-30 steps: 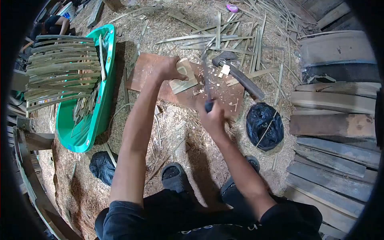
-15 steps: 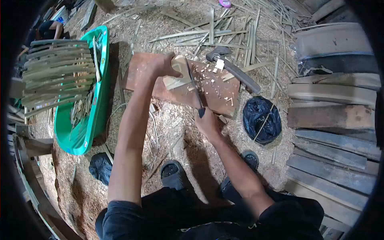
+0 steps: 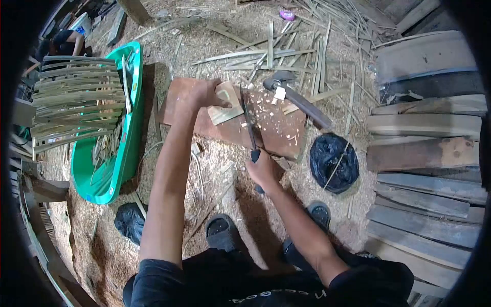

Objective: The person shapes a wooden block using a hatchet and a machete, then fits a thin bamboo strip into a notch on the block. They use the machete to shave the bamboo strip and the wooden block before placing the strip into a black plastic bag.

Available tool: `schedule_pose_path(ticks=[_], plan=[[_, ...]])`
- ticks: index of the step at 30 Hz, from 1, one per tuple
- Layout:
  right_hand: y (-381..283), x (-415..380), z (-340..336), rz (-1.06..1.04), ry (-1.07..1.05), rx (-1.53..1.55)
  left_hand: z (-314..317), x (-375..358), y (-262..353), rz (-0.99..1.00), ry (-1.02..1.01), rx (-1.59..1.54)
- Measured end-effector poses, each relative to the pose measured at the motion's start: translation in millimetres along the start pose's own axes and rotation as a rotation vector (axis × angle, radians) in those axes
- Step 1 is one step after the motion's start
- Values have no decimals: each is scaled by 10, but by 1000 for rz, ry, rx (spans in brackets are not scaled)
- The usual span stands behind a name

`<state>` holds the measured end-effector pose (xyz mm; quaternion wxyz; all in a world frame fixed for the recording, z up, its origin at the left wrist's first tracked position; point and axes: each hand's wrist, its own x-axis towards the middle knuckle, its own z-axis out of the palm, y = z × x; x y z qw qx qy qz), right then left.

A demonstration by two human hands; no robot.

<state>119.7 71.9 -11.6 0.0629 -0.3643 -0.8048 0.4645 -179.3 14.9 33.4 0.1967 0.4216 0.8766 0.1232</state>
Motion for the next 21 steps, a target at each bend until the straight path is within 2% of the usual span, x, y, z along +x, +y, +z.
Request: schedule_pose_path(ticks=[1, 3, 4, 5, 6, 8, 10, 11, 14, 15, 18, 21], plan=[[-39, -2, -19, 62, -53, -4, -44, -24, 51, -4, -41, 123], [-141, 98, -95, 170, -163, -18, 276, 23, -123, 34, 141, 268], [-111, 128, -99, 163, -147, -24, 338, -33, -146, 46, 230, 344], [-48, 154, -103, 161, -128, -24, 384, -36, -147, -20, 103, 268], [11, 196, -89, 157, -104, -22, 421, -114, -27, -79, 91, 174], [133, 239, -43, 14, 8, 124, 700, -250, 17, -99, 252, 197], [224, 258, -32, -80, 62, 187, 748, -302, 83, -92, 294, 196], [268, 276, 39, -119, 152, 254, 776, -342, 112, -90, 309, 194], [208, 302, -15, -102, 151, 160, 730, -354, 171, -102, 265, 163], [227, 341, 16, -62, 82, 240, 727, -390, 191, -64, 248, 113], [265, 345, 75, -203, 140, 247, 870, -533, 192, 28, 369, 51], [185, 344, 36, -107, 45, 33, 916, -525, 187, -9, 345, 18]])
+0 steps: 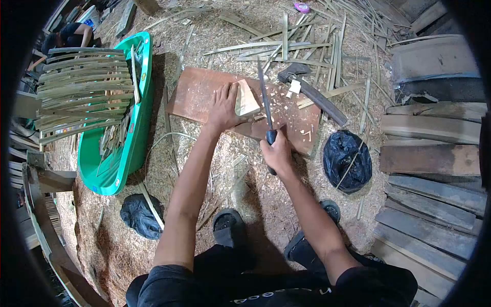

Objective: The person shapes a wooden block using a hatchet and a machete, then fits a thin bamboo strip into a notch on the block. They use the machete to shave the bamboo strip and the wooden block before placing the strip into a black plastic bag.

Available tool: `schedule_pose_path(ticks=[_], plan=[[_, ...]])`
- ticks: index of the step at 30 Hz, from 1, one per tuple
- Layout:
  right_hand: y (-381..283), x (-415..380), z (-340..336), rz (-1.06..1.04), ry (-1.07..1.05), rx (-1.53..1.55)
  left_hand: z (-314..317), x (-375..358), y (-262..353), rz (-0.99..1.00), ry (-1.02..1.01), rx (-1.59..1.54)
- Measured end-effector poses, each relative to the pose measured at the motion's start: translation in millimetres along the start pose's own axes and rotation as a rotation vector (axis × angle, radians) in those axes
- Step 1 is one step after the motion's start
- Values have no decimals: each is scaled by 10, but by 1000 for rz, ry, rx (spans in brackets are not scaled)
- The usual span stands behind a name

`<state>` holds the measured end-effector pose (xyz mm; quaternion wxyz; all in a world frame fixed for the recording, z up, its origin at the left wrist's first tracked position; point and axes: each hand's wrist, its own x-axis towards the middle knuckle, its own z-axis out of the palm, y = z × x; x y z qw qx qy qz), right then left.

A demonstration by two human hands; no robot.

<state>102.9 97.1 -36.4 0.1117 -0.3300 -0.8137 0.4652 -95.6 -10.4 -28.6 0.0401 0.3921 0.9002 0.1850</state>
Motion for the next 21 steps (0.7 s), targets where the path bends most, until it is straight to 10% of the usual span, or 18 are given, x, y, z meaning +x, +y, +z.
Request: schedule_pose_path(ticks=[21], plan=[[-607, -48, -312, 5, -32, 96, 51, 43, -13, -15, 26, 3]])
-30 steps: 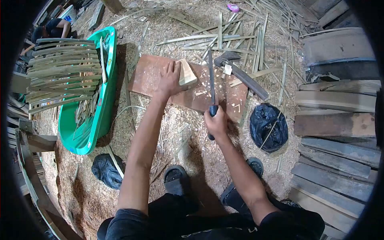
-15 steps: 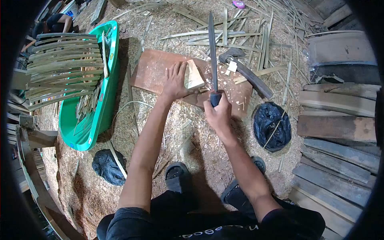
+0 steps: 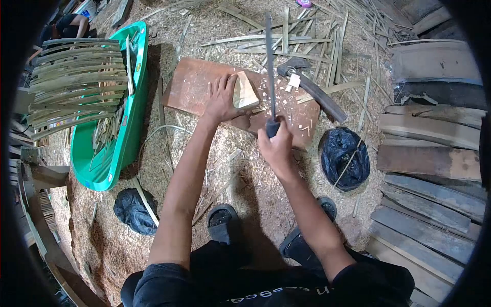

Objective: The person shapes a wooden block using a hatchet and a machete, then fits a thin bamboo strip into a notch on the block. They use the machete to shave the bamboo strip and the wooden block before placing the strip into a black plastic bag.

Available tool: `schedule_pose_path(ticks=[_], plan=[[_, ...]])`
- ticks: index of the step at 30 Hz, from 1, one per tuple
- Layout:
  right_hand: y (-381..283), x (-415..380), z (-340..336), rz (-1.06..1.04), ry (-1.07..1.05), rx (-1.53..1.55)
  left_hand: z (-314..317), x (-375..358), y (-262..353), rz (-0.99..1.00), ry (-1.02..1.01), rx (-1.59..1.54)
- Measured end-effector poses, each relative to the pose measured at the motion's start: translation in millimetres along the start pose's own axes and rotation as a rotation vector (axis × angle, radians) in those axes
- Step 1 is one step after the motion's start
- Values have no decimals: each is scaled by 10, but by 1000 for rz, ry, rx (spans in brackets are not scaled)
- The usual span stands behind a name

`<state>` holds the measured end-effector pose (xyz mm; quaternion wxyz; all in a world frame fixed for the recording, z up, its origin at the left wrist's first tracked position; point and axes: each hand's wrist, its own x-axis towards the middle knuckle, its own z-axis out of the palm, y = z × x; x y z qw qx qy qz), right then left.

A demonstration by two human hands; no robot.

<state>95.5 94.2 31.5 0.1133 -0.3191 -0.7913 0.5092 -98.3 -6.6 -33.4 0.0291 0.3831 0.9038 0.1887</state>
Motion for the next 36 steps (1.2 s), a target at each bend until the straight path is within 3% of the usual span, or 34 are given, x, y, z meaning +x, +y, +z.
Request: schedule_pose_path(ticks=[2, 6, 7, 10, 11, 15, 20, 24, 28, 31, 36], plan=[[376, -22, 134, 125, -117, -239, -29, 14, 12, 16, 3, -35], [332, -13, 174, 105, -81, -156, -35, 36, 39, 14, -21, -8], [357, 32, 208, 13, -12, -115, -33, 51, 31, 20, -13, -13], [42, 47, 22, 105, -35, 121, -18, 10, -42, 50, 0, -91], [-8, 56, -29, -77, 40, 96, -31, 24, -54, 69, 12, -127], [46, 159, -119, -258, 203, 155, -195, 44, -240, 124, -112, -380], [165, 95, -70, -129, 146, 137, -687, 64, -196, -69, -436, -852], [255, -15, 79, -36, 38, 95, -703, 221, -112, 135, -304, -608], [276, -40, 189, 33, 37, 165, -685, 294, -41, -30, -135, -407], [248, 17, 158, 65, -14, 104, -788, 369, 22, -171, -188, -350], [256, 166, 147, 107, -69, 97, -856, 441, 115, 14, -113, -37]])
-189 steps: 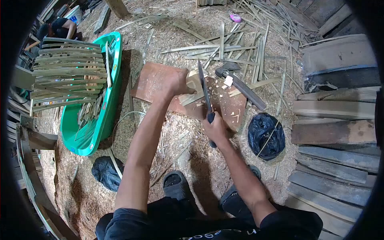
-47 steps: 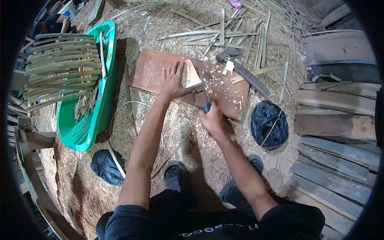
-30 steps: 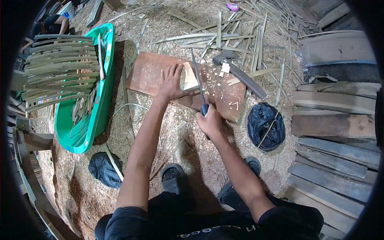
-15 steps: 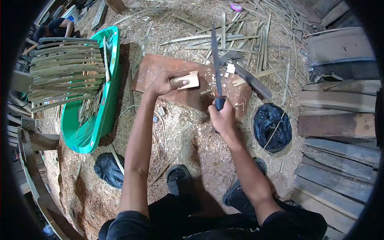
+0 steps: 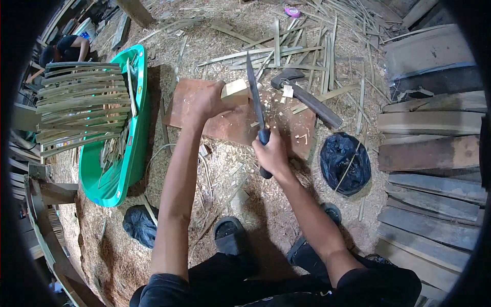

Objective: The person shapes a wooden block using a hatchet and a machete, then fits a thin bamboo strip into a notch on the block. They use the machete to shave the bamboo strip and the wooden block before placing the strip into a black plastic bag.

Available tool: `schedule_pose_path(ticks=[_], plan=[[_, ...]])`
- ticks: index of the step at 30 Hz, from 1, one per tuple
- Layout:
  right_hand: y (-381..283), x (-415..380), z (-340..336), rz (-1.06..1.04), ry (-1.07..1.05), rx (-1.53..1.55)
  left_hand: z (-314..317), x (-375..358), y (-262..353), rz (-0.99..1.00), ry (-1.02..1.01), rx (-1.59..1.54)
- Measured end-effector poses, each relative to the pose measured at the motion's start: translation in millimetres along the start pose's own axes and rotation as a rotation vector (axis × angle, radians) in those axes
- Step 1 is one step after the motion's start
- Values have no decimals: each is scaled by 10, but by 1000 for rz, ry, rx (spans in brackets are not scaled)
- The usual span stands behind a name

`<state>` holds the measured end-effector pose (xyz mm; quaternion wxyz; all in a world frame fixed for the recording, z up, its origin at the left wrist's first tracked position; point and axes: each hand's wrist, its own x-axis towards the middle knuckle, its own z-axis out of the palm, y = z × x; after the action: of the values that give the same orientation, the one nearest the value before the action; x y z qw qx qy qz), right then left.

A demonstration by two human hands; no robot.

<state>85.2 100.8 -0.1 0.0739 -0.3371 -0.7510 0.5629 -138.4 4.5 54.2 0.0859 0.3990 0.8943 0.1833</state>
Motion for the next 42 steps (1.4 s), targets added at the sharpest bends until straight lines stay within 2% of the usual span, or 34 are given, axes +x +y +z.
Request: schedule_pose_path(ticks=[1, 3, 4, 6, 8, 9, 12, 16, 17, 20, 21, 22, 24, 26, 27, 30, 31, 34, 38, 41, 42], plan=[[-107, 1, -34, 4, 13, 51, 28, 30, -38, 7, -10, 90], [-306, 12, -126, -12, 11, 186, 77, 85, -112, -13, -28, 41], [-416, 12, -138, -49, 81, 286, 80, 93, -116, -22, -34, 15], [-444, 94, -109, -301, 226, 277, 67, 74, -79, -39, -28, 34], [-227, 146, 49, -145, 91, 192, 77, 60, -77, -29, -13, 47], [-100, 188, 69, 83, -184, 55, 123, 70, -125, -13, 5, 49], [-65, 161, -83, 39, -132, -148, 63, 89, -110, -9, 27, 40], [-214, 189, -149, -87, 97, 108, 39, 82, -69, -80, -27, 23], [-224, 205, -153, -191, 149, 167, 31, 86, -64, -88, -43, 17], [27, 137, 92, -41, 58, -38, 52, 87, -99, -38, -10, 20], [16, 31, 135, -111, 52, -80, 84, 106, -136, -17, -5, -13], [164, 25, 167, 23, -60, -141, 136, 105, -215, 4, -6, -45], [301, 1, 128, 56, -69, -182, 156, 266, -421, 60, 21, -84], [391, 45, 156, 122, -84, -85, 248, 296, -595, 106, 16, -121], [430, 59, 141, 107, -66, -84, -257, 125, -28, -76, -153, 43], [486, 76, 52, -32, 49, -166, 0, 243, -212, 45, 185, 272], [494, 81, 2, -57, 78, -178, 49, 327, -286, 0, -50, 250], [488, 62, -84, -55, 103, -113, 310, 266, -180, -113, 81, 266], [459, 69, -111, -35, 100, -8, 305, 254, 5, -197, 58, 405], [415, 38, -94, -67, 110, 26, 617, 450, -502, -68, 101, 260], [333, 8, -110, -88, 144, 24, 572, 413, -515, -20, 14, 225]])
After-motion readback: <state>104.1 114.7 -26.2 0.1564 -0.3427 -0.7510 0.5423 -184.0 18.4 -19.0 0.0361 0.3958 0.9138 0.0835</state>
